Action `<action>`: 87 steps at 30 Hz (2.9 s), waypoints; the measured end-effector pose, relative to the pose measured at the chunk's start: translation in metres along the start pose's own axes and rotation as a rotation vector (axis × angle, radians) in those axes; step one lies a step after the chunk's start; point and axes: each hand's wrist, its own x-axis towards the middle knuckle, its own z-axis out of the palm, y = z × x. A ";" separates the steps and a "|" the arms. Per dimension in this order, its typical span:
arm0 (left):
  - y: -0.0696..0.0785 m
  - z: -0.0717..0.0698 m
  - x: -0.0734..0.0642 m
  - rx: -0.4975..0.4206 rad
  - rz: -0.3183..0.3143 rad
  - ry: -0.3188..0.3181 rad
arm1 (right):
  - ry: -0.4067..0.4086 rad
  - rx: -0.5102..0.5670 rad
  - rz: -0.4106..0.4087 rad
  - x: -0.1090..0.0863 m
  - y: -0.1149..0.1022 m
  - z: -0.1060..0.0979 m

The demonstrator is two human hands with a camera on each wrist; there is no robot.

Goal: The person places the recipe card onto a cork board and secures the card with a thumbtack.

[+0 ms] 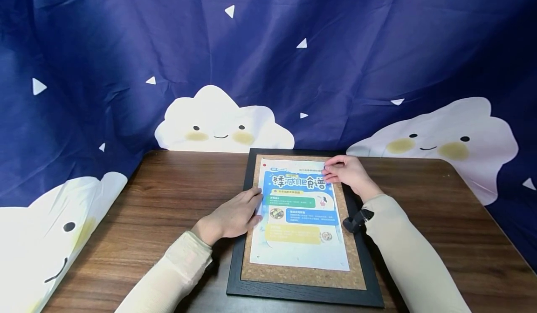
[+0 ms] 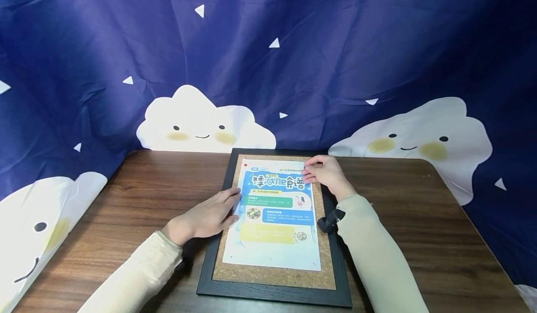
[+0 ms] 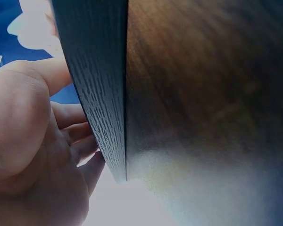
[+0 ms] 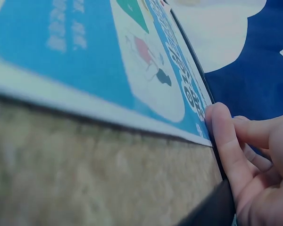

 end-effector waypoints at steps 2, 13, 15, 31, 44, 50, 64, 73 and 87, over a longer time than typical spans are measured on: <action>0.000 0.000 0.000 -0.001 -0.001 0.000 | 0.014 -0.011 0.020 0.001 -0.003 0.002; 0.001 0.001 0.000 -0.004 -0.010 0.001 | 0.044 -0.002 0.119 0.011 -0.012 0.005; 0.002 0.000 0.001 -0.004 -0.007 0.002 | 0.044 -0.004 0.135 0.012 -0.013 0.005; 0.002 0.000 0.000 -0.012 -0.014 -0.014 | 0.048 -0.079 0.251 0.016 -0.029 0.011; 0.003 -0.001 0.001 -0.017 -0.019 -0.024 | 0.064 -0.122 0.300 0.015 -0.038 0.015; 0.003 -0.001 0.000 -0.012 -0.020 -0.020 | 0.073 -0.096 0.308 0.017 -0.037 0.016; 0.003 0.000 0.000 -0.018 -0.011 -0.010 | 0.096 -0.084 0.323 0.019 -0.035 0.017; 0.003 -0.002 0.000 -0.023 -0.010 -0.015 | 0.106 -0.097 0.274 0.017 -0.026 0.017; 0.002 0.000 0.000 -0.030 -0.027 -0.023 | 0.098 0.007 0.058 -0.004 -0.004 0.013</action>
